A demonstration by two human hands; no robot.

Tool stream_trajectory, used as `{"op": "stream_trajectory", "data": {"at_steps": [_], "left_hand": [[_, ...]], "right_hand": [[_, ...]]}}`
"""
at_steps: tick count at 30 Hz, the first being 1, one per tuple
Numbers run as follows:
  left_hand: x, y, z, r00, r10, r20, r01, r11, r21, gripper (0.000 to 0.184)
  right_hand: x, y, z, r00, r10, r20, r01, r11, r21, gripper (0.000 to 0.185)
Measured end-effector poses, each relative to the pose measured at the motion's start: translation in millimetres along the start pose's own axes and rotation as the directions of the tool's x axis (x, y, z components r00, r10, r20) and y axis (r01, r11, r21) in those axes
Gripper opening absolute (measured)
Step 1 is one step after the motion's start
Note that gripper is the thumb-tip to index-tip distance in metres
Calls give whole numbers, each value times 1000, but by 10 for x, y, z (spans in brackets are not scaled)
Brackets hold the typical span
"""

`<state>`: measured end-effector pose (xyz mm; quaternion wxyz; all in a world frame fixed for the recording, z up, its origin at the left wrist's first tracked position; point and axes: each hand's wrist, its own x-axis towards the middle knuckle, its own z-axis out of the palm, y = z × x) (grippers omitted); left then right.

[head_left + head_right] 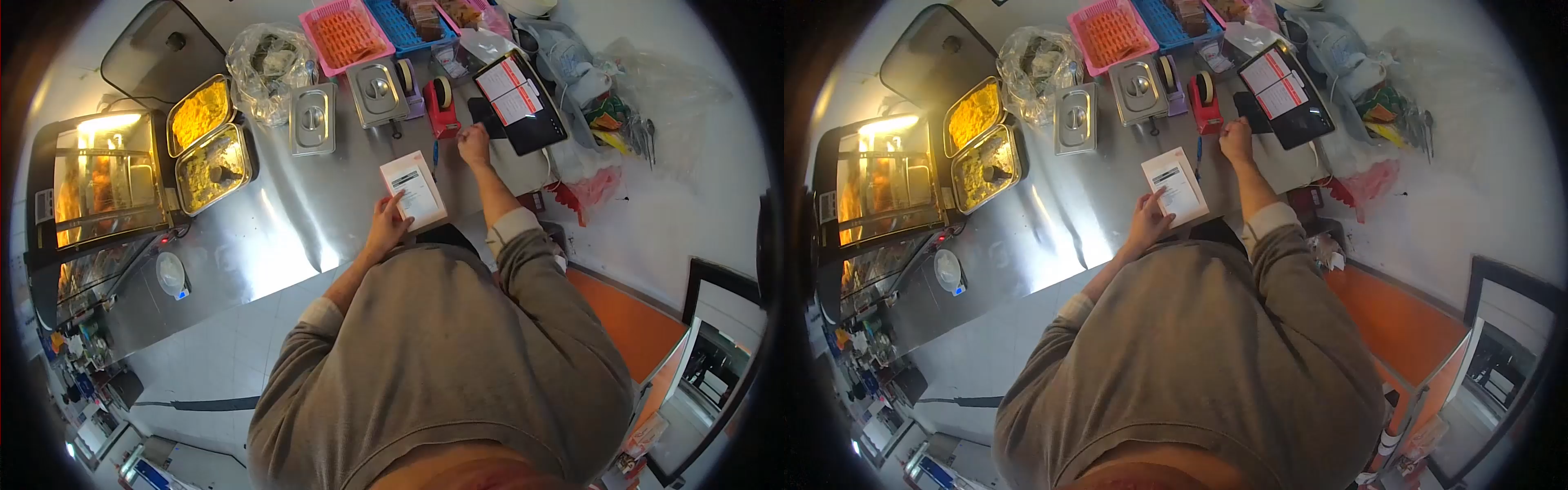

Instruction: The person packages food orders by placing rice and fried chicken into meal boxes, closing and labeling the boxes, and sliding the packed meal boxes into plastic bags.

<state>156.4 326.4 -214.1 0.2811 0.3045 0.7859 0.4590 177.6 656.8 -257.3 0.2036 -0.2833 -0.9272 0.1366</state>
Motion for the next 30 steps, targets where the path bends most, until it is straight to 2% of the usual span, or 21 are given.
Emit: {"op": "stream_trajectory", "data": {"at_steps": [3, 4, 5, 6, 8, 10, 13, 14, 15, 17, 18, 19, 21, 22, 23, 24, 26, 27, 29, 30], "left_hand": [[6, 60, -37, 997, -74, 25, 76, 994, -80, 70], [26, 48, -45, 998, -67, 19, 68, 994, -83, 70], [34, 29, -36, 998, -61, 17, 63, 994, -87, 70], [22, 9, -19, 998, -58, 17, 59, 994, -93, 70], [25, -52, -1, 1000, -22, 17, 24, 996, -88, 70], [13, -72, 9, 1000, -14, 11, 15, 997, -80, 70], [55, -31, 11, 999, -51, 1, 51, 997, -63, 70], [46, 16, -5, 997, -72, 5, 72, 996, -56, 69], [30, 72, -25, 996, -90, 12, 90, 995, -46, 69], [37, -72, 9, 999, 44, 8, -44, 998, 46, 69], [72, -130, 0, 993, 121, 7, -122, 988, 91, 70], [90, -127, -47, 996, 81, 43, -83, 996, 37, 71], [149, -159, -170, 995, -12, 97, 12, 1000, 3, 74], [226, -204, -249, 992, -68, 106, 66, 998, 23, 76], [274, -313, -325, 994, -63, 93, 57, 996, 62, 84], [288, -185, -448, 982, -170, 81, 153, 970, 187, 95], [323, -136, -532, 998, -62, 10, 54, 926, 375, 109], [356, 17, -564, 995, -78, 58, 42, 883, 467, 112], [291, 336, -697, 979, -152, 139, 27, 764, 644, 118], [329, 342, -714, 973, -160, 164, 18, 768, 640, 119]], "right_hand": [[-142, -118, 1, 980, 197, -30, -198, 978, -65, 12], [-180, -214, -78, 908, 374, 189, -404, 902, 155, 14], [-253, -361, -255, 773, 468, 429, -613, 727, 310, 15], [-405, -504, -389, 593, 463, 659, -793, 478, 377, 16], [-863, -792, -475, 596, 273, 755, -749, 530, 399, 27], [-1245, -1025, -505, 565, 299, 769, -635, 753, 173, 34], [-1272, -1146, -931, 661, 370, 653, -476, 879, -16, 47], [-1308, -1023, -956, 728, 337, 597, -338, 934, -116, 55], [-1330, -911, -976, 702, 299, 646, -333, 940, -72, 55], [-1209, -775, -1163, 661, 213, 719, -320, 947, 14, 55], [-1401, -504, -795, 677, 93, 730, -406, 875, 265, 50], [-1431, -488, -645, 713, -87, 695, -287, 869, 403, 45], [-1512, -769, -595, 669, -75, 740, -271, 902, 336, 40], [-1556, -932, -477, 629, -95, 772, -145, 961, 236, 38], [-1379, -1387, -950, 601, -138, 787, -24, 981, 190, 41], [-1579, -1369, -547, 607, -216, 765, 69, 973, 219, 42], [-1512, -1568, -712, 546, -340, 766, 118, 936, 331, 37], [-1309, -1473, -805, 620, -355, 699, -2, 891, 455, 34], [-939, -1270, -925, 750, -345, 564, -210, 685, 698, 28], [-683, -1050, -938, 856, -237, 460, -187, 686, 703, 18]]}}
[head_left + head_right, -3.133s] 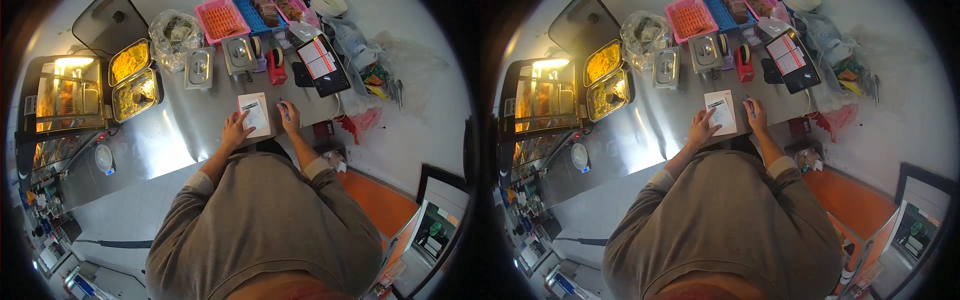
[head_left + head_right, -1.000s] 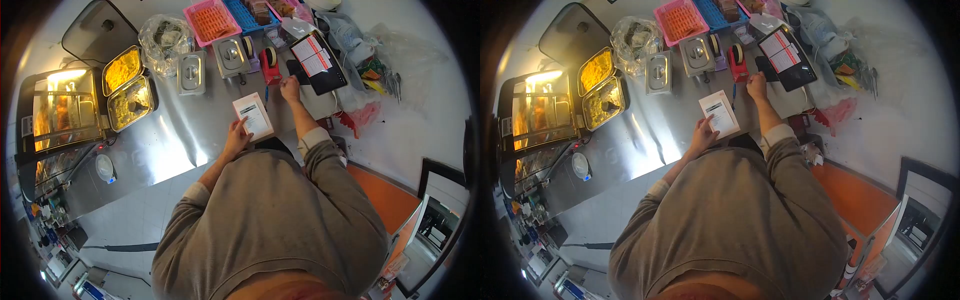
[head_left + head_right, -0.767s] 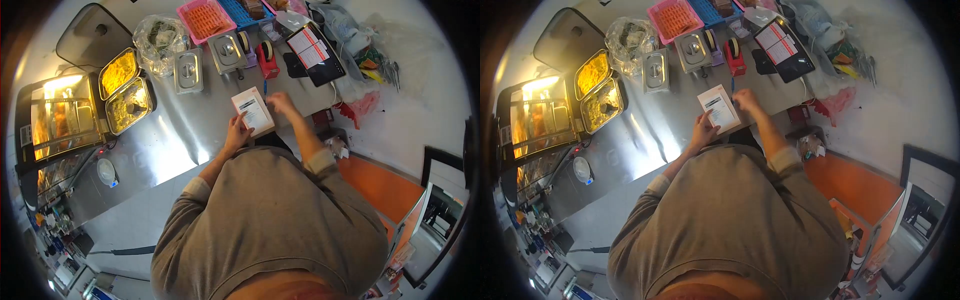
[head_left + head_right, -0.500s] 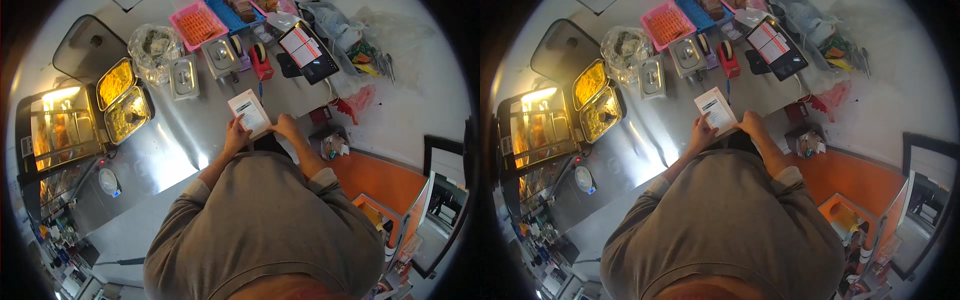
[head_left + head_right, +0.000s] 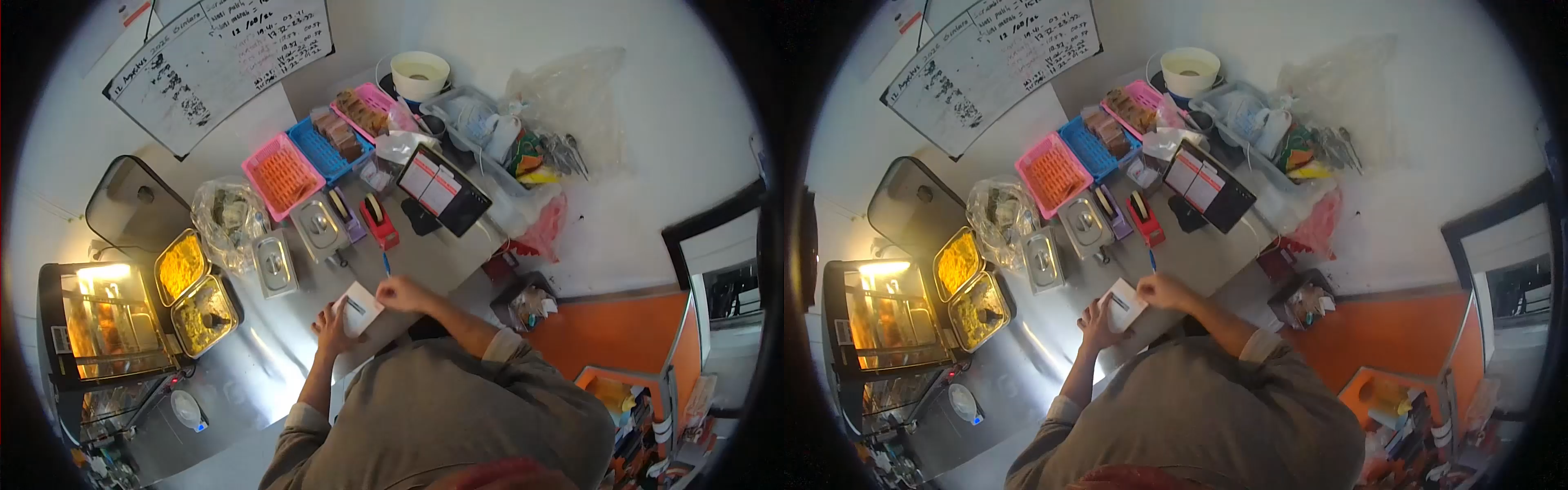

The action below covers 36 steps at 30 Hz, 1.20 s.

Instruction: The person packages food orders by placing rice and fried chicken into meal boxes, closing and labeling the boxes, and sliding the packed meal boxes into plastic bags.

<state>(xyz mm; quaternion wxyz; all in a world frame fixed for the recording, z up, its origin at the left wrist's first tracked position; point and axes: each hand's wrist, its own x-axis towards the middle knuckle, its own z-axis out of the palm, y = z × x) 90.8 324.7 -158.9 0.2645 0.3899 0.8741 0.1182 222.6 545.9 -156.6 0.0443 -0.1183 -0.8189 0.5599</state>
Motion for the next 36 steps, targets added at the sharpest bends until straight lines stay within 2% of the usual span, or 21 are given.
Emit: {"op": "stream_trajectory", "data": {"at_steps": [1, 2, 5, 6, 11, 12, 15, 17, 19, 20, 22, 23, 25, 26, 27, 28, 29, 31, 32, 35, 36], "left_hand": [[30, -18, -20, 1000, 8, 28, -8, 1000, -5, 120], [58, -8, -19, 998, 17, 58, -16, 1000, -9, 121], [101, 96, 32, 998, -53, 41, 48, 992, 119, 120], [83, 193, 28, 997, -71, 6, 70, 991, 114, 117], [101, 662, 99, 972, -134, -191, 146, 988, 51, 102], [117, 732, 118, 964, -169, -205, 169, 985, -16, 98], [148, 852, 243, 936, -179, -303, 123, 973, -194, 83], [170, 909, 280, 936, -216, -279, 142, 954, -263, 72], [162, 948, 239, 930, -142, -339, 41, 957, -288, 61], [185, 972, 176, 958, -168, -234, 47, 893, -448, 58], [197, 1027, 113, 983, -178, -34, 78, 587, -806, 57], [253, 1041, 85, 988, -150, 48, 95, 325, -941, 58], [387, 1145, -65, 984, 42, 171, 175, -138, -975, 62], [452, 1262, -232, 964, 181, 194, 242, -301, -922, 64], [501, 1334, -346, 927, 316, 201, 331, -439, -835, 67], [669, 1270, -210, 877, 431, 212, 391, -386, -835, 64], [718, 1278, -210, 831, 471, 294, 371, -76, -926, 62], [726, 1362, -149, 724, 504, 470, 175, 525, -833, 58], [679, 1397, -55, 676, 494, 546, 290, 503, -814, 56], [500, 1385, 272, 476, 504, 721, 390, 614, -687, 58], [412, 1428, 443, 436, 452, 778, 411, 669, -619, 58]], "right_hand": [[157, -310, -471, 982, 44, -182, -35, 998, 55, 14], [354, -473, -920, 919, -63, -390, 12, 991, -132, 13], [1097, -372, -2237, 711, -292, -639, 15, 916, -402, 15], [1360, -286, -2572, 657, -352, -667, -93, 840, -535, 17], [2466, 27, -3402, 696, -259, -670, -444, 578, -685, 45], [2685, 198, -3488, 753, -137, -644, -468, 576, -670, 59], [3075, 373, -3371, 695, -20, -719, -647, 420, -637, 59], [3416, 304, -3394, 785, 115, -608, -574, 503, -646, 51], [3558, 226, -3269, 819, 137, -557, -360, 879, -313, 42], [3500, -67, -3125, 799, 99, -593, -66, 995, 77, 38], [2687, -775, -2678, 807, -183, -561, 244, 969, 35, 24], [2264, -768, -2430, 905, -258, -339, 332, 926, 179, 20], [1423, -756, -1942, 917, -358, 174, 229, 832, 505, 13], [1097, -578, -1686, 834, -326, 445, 50, 848, 528, 12], [665, -656, -1532, 884, -157, 440, 6, 946, 325, 13], [290, -375, -1187, 964, -87, 252, 29, 974, 223, 17], [-20, -129, -925, 999, -23, 40, 19, 993, 117, 21], [-656, -64, -733, 980, 199, -13, -185, 932, 312, 24], [-957, -80, -564, 950, 311, -37, -267, 866, 422, 26], [-1734, -246, -313, 832, 524, 181, -555, 792, 255, 29], [-1992, -373, -148, 767, 625, 143, -630, 693, 350, 34]]}}
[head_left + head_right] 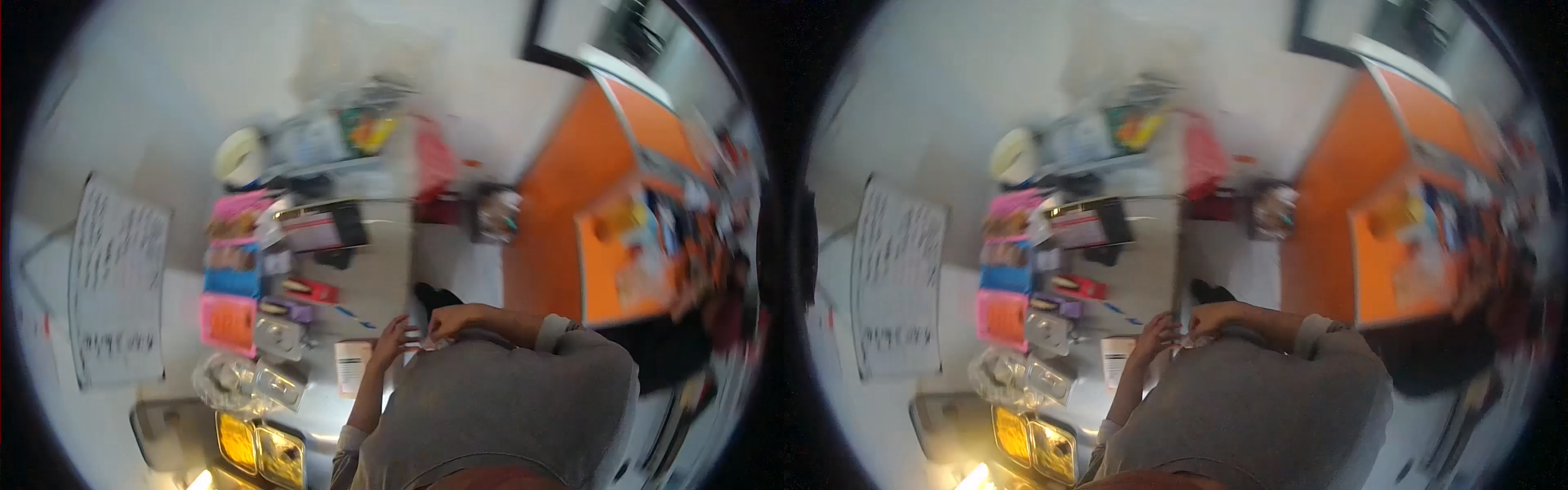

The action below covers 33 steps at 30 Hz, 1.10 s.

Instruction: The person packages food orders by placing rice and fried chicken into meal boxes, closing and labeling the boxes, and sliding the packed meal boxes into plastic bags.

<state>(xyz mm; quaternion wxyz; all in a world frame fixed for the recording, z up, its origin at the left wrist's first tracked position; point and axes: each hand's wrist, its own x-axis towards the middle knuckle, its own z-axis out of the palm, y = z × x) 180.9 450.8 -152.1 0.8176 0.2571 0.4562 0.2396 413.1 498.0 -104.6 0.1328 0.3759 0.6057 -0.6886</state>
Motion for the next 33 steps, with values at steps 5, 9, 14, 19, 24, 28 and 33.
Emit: {"op": "stream_trajectory", "data": {"at_steps": [5, 9, 14, 19, 24, 28, 33], "left_hand": [[734, -876, 581, 970, -236, 54, 202, 911, 359, 65], [1262, -1698, 336, 916, -375, -141, 393, 772, 499, 74], [1379, -2051, -254, 757, -447, -477, 635, 673, 379, 55], [589, -2793, -820, 988, -107, -115, 154, 793, 590, 33], [-283, -3056, 189, 664, -358, -657, 614, 763, 205, 51], [-711, -3542, -12, 710, -344, -614, 600, 752, 272, 55], [-1159, -3840, -271, 770, -348, -535, 575, 741, 345, 60]], "right_hand": [[-1029, 962, 1299, 942, -9, -336, 113, 950, 292, 39], [-1498, 1745, 2472, 815, -30, -578, 297, 879, 373, 34], [-2059, 1914, 3484, 834, 381, -398, -40, 763, 645, 27], [-2213, 2043, 4124, 709, 277, -648, 313, 700, 642, 16], [-2181, 2400, 4942, 741, 253, -622, 293, 712, 638, 27], [-2339, 2451, 5296, 820, 190, -540, 218, 768, 602, 29], [-2229, 2733, 5364, 787, 14, -617, 263, 897, 355, 18]]}}
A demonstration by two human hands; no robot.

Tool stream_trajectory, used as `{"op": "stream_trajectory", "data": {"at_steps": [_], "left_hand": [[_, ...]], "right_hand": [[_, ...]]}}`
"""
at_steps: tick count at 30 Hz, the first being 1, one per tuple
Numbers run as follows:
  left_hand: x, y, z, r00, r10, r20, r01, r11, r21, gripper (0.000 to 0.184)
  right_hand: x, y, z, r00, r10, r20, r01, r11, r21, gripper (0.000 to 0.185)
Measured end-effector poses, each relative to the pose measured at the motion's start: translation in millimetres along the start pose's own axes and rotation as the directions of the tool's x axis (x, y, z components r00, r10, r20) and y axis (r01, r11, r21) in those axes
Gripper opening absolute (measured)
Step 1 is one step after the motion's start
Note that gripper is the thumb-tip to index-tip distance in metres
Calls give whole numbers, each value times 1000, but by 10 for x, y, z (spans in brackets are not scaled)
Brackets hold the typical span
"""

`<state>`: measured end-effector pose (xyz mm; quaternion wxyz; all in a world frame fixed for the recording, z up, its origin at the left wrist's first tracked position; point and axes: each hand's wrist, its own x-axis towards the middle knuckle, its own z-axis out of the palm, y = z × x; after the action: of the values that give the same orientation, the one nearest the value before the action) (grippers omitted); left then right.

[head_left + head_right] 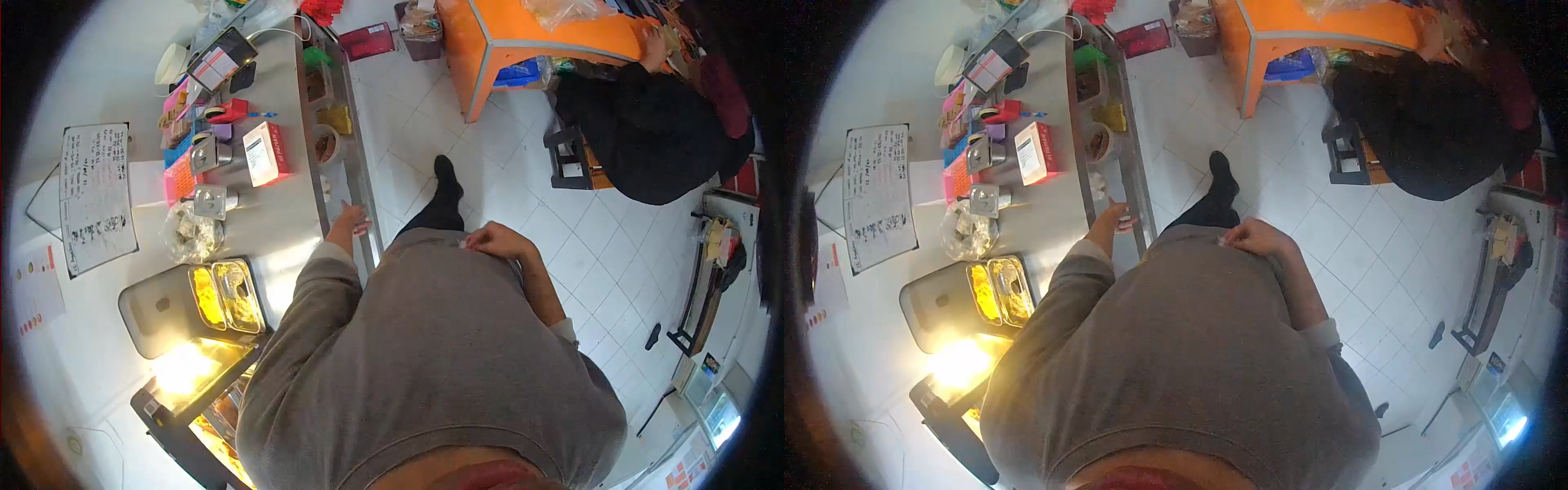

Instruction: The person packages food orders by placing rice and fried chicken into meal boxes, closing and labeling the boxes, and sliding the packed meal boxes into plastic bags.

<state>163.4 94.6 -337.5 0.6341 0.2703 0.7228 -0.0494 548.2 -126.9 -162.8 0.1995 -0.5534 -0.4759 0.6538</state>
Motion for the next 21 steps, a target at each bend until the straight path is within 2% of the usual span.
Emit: {"op": "stream_trajectory", "data": {"at_steps": [1, 2, 3, 4, 5, 6, 7, 8, 9, 10, 11, 13, 16, 18, 20, 21], "left_hand": [[16, -54, -38, 998, -7, 57, 5, 999, 36, 61], [-108, 13, 1, 993, -36, 108, 18, 987, 161, 63], [-334, 97, 81, 985, -71, 157, 24, 959, 281, 66], [-649, 223, 272, 960, 91, 264, -153, 963, 222, 68], [-1021, 412, 541, 895, 260, 362, -331, 932, 148, 71], [-1352, 568, 780, 794, 396, 462, -459, 888, 28, 67], [-1612, 679, 952, 666, 427, 612, -501, 863, -57, 61], [-1996, 827, 1110, 608, 363, 706, -316, 927, -205, 57], [-2184, 922, 1241, 576, 422, 700, -351, 901, -255, 52], [-2261, 1012, 1320, 540, 483, 690, -384, 870, -308, 47], [-2178, 1067, 1358, 561, 500, 660, -371, 865, -339, 44], [-1920, 1213, 1268, 623, 535, 571, -355, 844, -403, 36], [-1857, 1483, 934, 664, 520, 537, -279, 839, -468, 32], [-1863, 1613, 650, 697, 564, 442, -412, 820, -398, 28], [-1353, 1691, 313, 665, 503, 552, -509, 846, -159, 40], [-1445, 1783, 113, 702, 545, 459, -598, 801, -37, 45]], "right_hand": [[31, -172, -27, 998, 59, 17, -59, 998, -12, 17], [66, -294, -20, 992, 122, 39, -121, 992, -26, 17], [116, -329, 17, 997, 69, -40, -67, 997, 43, 15], [196, -363, 28, 991, 16, -130, -3, 995, 104, 15], [292, -423, 17, 972, -35, -233, 72, 986, 153, 15], [401, -519, 30, 926, -169, -339, 226, 964, 138, 16], [504, -604, 46, 846, -286, -450, 365, 926, 99, 17], [644, -650, 48, 767, -311, -561, 359, 933, -26, 17], [779, -661, 33, 709, -318, -629, 371, 927, -50, 18], [790, -859, 1, 695, -282, -661, 367, 930, -11, 20], [880, -925, -35, 660, -316, -682, 377, 924, -63, 20], [993, -1132, -144, 685, -366, -630, 322, 928, -188, 23], [1372, -1272, -30, 573, -540, -616, 523, 820, -232, 24], [1386, -1567, 53, 481, -693, -537, 508, 720, -473, 23], [1770, -1535, 93, 489, -735, -469, 500, 677, -540, 18], [1957, -1520, 108, 502, -747, -436, 494, 661, -565, 17]]}}
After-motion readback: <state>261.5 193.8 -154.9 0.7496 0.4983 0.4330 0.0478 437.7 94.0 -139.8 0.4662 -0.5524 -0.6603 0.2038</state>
